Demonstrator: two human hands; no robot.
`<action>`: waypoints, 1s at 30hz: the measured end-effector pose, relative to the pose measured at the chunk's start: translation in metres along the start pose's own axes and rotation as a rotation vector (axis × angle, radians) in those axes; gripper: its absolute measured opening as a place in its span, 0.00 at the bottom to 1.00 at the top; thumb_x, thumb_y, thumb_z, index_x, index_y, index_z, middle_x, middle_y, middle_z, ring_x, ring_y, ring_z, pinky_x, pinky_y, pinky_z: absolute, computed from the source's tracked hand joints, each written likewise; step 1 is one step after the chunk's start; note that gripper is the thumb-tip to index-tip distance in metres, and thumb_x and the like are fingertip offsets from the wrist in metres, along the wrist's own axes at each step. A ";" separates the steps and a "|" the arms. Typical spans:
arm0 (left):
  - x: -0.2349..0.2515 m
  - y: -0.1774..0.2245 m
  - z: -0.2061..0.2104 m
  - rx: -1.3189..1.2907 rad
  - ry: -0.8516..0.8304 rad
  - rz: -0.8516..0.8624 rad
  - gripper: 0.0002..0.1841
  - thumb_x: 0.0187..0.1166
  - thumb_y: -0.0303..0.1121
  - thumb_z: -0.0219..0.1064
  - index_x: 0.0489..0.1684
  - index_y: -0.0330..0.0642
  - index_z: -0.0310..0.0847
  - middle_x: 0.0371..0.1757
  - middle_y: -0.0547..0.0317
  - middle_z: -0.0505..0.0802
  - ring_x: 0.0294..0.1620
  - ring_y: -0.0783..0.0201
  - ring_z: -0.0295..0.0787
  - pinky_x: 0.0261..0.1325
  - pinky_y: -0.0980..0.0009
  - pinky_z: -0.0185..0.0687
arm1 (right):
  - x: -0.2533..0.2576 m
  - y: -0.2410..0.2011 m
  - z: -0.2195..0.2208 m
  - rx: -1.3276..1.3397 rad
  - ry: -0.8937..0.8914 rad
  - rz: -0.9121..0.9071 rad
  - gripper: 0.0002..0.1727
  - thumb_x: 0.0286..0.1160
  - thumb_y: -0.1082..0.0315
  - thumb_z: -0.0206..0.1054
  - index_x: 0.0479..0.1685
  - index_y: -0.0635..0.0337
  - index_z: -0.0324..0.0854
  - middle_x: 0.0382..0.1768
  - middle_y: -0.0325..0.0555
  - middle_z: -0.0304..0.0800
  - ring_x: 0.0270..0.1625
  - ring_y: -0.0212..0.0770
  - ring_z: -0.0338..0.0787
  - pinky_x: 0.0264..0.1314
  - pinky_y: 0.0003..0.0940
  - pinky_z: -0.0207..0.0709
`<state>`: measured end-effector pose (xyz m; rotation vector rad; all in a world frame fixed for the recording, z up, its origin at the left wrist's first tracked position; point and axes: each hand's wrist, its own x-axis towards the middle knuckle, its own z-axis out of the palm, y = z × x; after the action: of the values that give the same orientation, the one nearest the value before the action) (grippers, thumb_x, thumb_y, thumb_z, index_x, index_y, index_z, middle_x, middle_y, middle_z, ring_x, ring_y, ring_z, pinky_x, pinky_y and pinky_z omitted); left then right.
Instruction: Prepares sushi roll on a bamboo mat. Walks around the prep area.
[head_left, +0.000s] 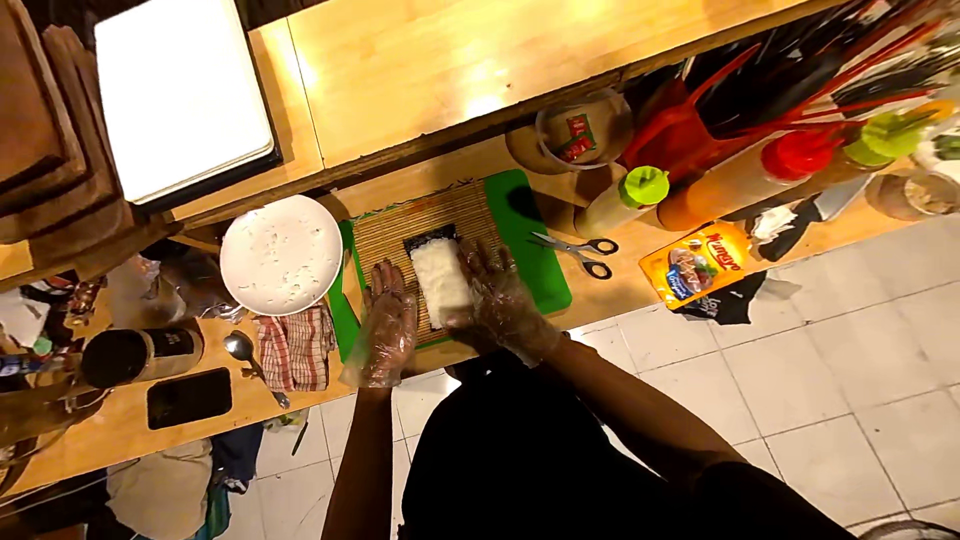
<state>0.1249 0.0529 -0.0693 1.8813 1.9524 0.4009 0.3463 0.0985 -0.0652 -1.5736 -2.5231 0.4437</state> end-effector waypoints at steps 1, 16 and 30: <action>0.003 0.000 0.002 -0.008 0.003 -0.008 0.34 0.93 0.49 0.32 0.95 0.41 0.48 0.97 0.55 0.50 0.98 0.57 0.32 0.96 0.47 0.28 | 0.001 -0.005 -0.004 -0.034 -0.027 0.018 0.75 0.51 0.10 0.53 0.97 0.59 0.43 0.96 0.53 0.44 0.97 0.57 0.41 0.95 0.66 0.30; 0.036 -0.009 0.012 0.128 0.114 0.123 0.30 0.89 0.38 0.46 0.93 0.45 0.56 0.96 0.63 0.56 0.98 0.57 0.35 0.96 0.44 0.30 | 0.091 -0.002 -0.019 0.462 0.056 -0.101 0.12 0.85 0.65 0.63 0.56 0.58 0.89 0.57 0.53 0.91 0.62 0.49 0.89 0.70 0.49 0.81; 0.039 -0.012 0.030 0.154 0.175 0.126 0.30 0.91 0.41 0.45 0.94 0.48 0.56 0.96 0.65 0.57 0.98 0.57 0.34 0.96 0.44 0.28 | 0.120 -0.010 0.009 0.279 0.020 -0.196 0.14 0.85 0.62 0.62 0.55 0.59 0.89 0.57 0.56 0.89 0.65 0.53 0.87 0.74 0.49 0.77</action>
<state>0.1282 0.0892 -0.1051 2.1387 2.0332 0.4784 0.2814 0.2001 -0.0754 -1.2129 -2.4404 0.7124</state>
